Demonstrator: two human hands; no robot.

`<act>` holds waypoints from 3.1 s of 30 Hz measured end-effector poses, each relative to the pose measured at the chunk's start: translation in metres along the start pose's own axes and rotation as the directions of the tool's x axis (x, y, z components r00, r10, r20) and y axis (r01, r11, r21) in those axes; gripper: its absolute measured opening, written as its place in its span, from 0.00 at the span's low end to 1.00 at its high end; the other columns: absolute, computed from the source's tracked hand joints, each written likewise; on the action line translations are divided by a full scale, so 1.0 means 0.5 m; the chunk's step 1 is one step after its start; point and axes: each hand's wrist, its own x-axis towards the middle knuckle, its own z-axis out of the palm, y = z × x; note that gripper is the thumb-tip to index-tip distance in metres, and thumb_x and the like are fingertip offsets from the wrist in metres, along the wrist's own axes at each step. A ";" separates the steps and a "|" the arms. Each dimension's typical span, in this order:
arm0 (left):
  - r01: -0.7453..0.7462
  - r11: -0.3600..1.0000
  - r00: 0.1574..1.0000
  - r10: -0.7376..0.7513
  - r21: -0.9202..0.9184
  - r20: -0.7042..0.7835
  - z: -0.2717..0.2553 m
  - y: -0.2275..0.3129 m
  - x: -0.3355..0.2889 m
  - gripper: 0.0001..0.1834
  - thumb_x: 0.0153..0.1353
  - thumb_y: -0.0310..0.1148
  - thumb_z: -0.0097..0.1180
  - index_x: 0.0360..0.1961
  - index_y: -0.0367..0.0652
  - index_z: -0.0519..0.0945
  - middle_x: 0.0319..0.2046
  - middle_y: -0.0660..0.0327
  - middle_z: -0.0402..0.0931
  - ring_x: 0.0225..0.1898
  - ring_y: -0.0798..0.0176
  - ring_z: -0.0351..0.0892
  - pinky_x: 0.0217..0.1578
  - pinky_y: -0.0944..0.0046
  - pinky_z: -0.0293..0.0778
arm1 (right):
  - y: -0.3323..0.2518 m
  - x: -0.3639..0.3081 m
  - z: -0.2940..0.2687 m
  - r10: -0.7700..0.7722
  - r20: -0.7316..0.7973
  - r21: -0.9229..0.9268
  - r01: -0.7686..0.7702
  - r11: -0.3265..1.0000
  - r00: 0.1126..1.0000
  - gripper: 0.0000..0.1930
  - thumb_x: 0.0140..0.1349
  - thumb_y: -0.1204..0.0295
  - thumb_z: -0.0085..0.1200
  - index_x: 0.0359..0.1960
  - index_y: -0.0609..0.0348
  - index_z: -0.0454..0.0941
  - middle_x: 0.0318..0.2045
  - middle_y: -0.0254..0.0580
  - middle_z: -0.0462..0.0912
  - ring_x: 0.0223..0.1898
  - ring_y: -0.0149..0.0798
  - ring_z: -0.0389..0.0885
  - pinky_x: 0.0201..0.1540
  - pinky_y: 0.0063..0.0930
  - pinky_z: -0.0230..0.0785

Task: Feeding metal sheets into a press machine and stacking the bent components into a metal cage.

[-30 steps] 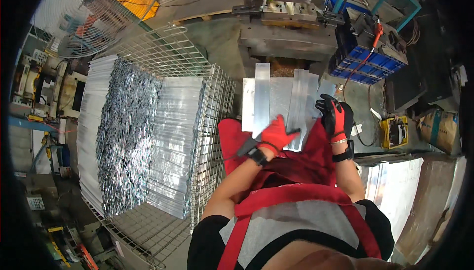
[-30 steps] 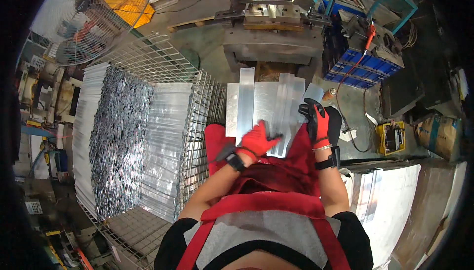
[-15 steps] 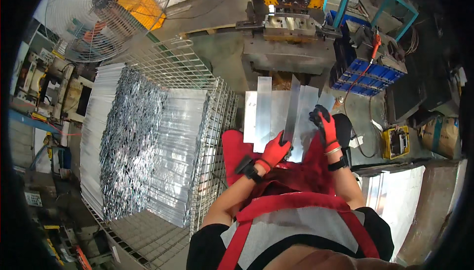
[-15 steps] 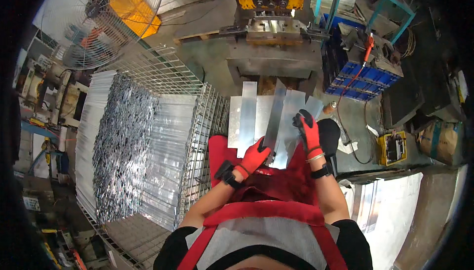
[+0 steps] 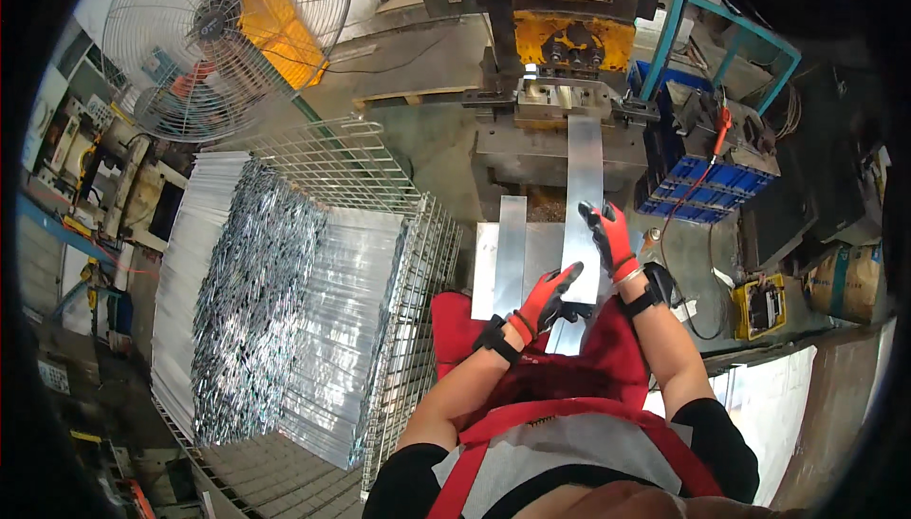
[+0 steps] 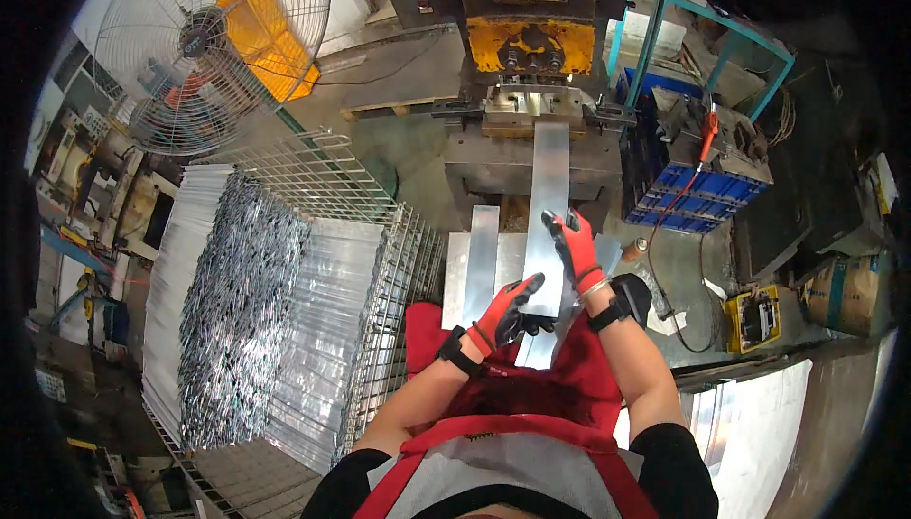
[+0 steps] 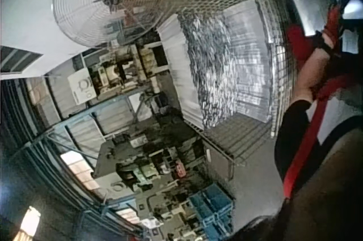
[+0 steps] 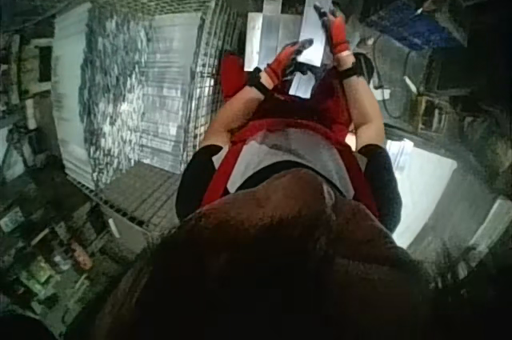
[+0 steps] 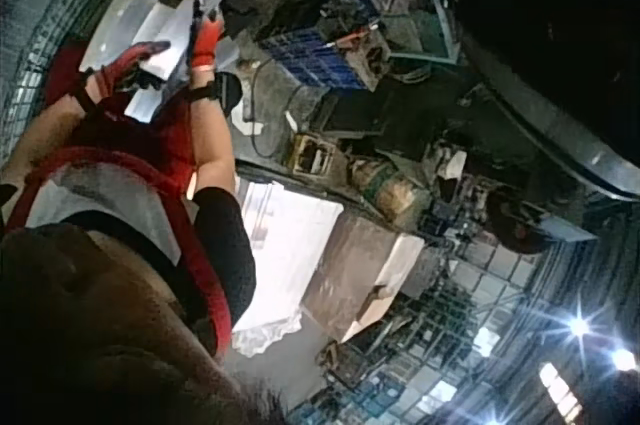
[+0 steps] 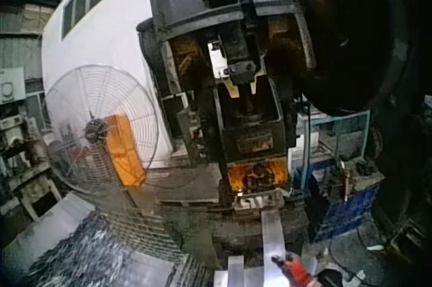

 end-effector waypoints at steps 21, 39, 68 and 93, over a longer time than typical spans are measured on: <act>-0.153 0.976 0.981 0.168 -0.154 0.092 -0.015 0.111 0.095 0.14 0.64 0.42 0.44 0.39 0.43 0.73 0.30 0.58 0.76 0.20 0.58 0.79 0.17 0.64 0.78 | -0.039 0.160 0.065 -0.136 0.078 0.010 0.136 0.991 0.988 0.07 0.55 0.69 0.54 0.27 0.58 0.80 0.22 0.22 0.75 0.23 0.20 0.68 0.27 0.17 0.60; -0.129 0.978 0.983 0.147 -0.161 0.111 -0.019 0.101 0.101 0.17 0.63 0.42 0.44 0.42 0.38 0.75 0.29 0.56 0.78 0.23 0.61 0.79 0.19 0.63 0.76 | -0.054 0.143 0.055 -0.109 0.090 -0.206 0.126 0.971 0.990 0.09 0.59 0.70 0.49 0.33 0.60 0.80 0.28 0.27 0.78 0.29 0.22 0.71 0.34 0.20 0.64; -0.304 0.607 0.789 0.592 0.734 -0.163 -0.089 0.141 -0.006 0.29 0.58 0.44 0.55 0.57 0.41 0.64 0.45 0.58 0.72 0.45 0.68 0.72 0.43 0.67 0.69 | -0.104 0.090 -0.004 -0.107 0.151 -0.406 0.160 0.900 0.983 0.15 0.52 0.63 0.58 0.31 0.64 0.75 0.21 0.29 0.76 0.23 0.29 0.71 0.28 0.23 0.64; -0.034 0.996 0.999 0.032 -0.077 -0.026 -0.002 0.106 0.080 0.16 0.64 0.46 0.43 0.49 0.53 0.68 0.35 0.50 0.76 0.20 0.58 0.78 0.12 0.68 0.72 | -0.025 0.243 0.036 -0.174 0.223 0.105 0.154 0.983 0.959 0.14 0.58 0.63 0.52 0.37 0.62 0.79 0.35 0.33 0.80 0.38 0.28 0.75 0.45 0.23 0.65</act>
